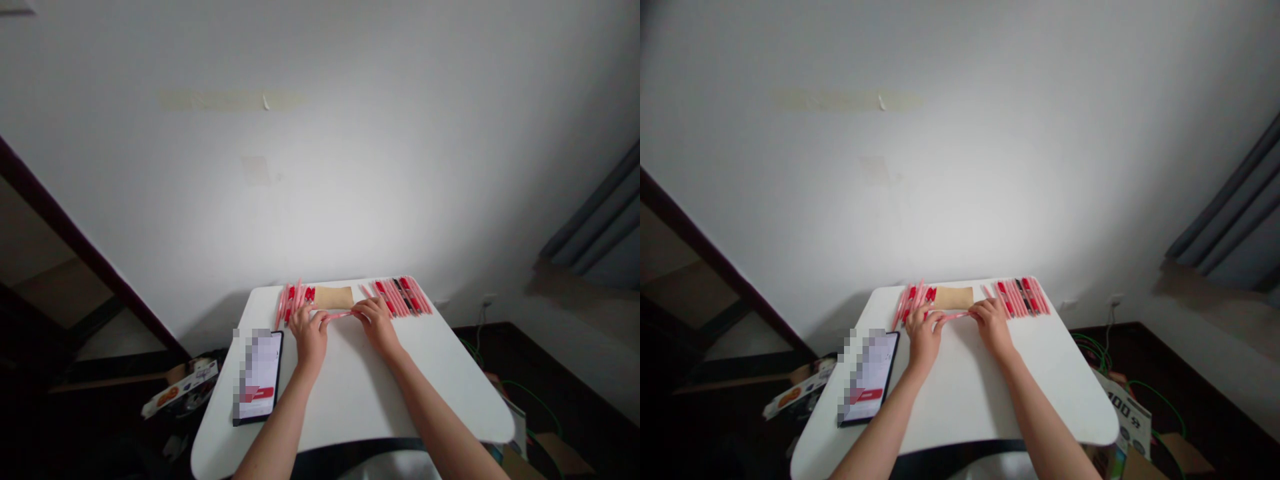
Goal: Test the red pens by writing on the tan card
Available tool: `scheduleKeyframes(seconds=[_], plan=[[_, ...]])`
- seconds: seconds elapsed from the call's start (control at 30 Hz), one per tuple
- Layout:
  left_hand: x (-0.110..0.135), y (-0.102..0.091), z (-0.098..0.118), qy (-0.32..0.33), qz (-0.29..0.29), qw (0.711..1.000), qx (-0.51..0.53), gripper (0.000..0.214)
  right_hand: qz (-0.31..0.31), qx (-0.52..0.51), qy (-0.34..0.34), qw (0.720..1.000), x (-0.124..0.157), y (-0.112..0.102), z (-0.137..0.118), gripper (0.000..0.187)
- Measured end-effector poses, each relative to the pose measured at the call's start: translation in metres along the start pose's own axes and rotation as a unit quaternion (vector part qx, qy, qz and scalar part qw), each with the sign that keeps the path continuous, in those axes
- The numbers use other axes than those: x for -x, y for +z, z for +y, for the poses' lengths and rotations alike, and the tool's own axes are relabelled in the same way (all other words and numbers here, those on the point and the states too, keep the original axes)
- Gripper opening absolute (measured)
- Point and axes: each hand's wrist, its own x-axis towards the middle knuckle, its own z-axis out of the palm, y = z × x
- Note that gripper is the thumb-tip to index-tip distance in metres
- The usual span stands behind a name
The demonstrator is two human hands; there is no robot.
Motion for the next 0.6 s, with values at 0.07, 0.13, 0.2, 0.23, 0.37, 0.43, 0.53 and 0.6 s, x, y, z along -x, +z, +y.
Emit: scheduleKeyframes(seconds=[0.07, 0.13, 0.2, 0.23, 0.37, 0.43, 0.53, 0.6], plan=[[0.0, -0.0005, 0.0008, -0.001, 0.0, 1.0, 0.0, 0.009, -0.004, -0.001, 0.001, 1.0, 0.0001, 0.0001, -0.001, 0.018], [-0.0004, -0.0008, 0.0013, 0.0, 0.0, 1.0, 0.002, 0.009, -0.003, -0.003, 0.002, 1.0, 0.0002, 0.0002, -0.001, 0.019], [-0.0008, -0.0009, 0.0013, 0.002, -0.002, 1.0, 0.004, 0.01, -0.003, -0.005, 0.002, 1.0, 0.0, 0.0001, -0.0006, 0.019], [-0.0009, -0.0009, 0.0011, 0.003, -0.003, 1.0, 0.005, 0.01, -0.002, -0.006, 0.001, 1.0, -0.0002, 0.0, -0.0004, 0.019], [-0.0007, -0.0003, -0.0002, 0.008, -0.007, 1.0, 0.007, 0.01, 0.001, -0.013, -0.004, 1.0, -0.0008, -0.0004, 0.0002, 0.019], [-0.0005, 0.0, -0.0008, 0.007, -0.009, 1.0, 0.007, 0.011, 0.0, -0.016, -0.004, 1.0, -0.0008, -0.0003, 0.0004, 0.018], [-0.0007, 0.0001, -0.001, 0.004, -0.012, 1.0, 0.008, 0.012, -0.003, -0.021, 0.0, 1.0, -0.0007, -0.0002, 0.0003, 0.018], [-0.001, -0.0001, -0.0005, 0.002, -0.016, 1.0, 0.007, 0.012, -0.002, -0.027, 0.004, 1.0, -0.0009, -0.0007, -0.0002, 0.018]])
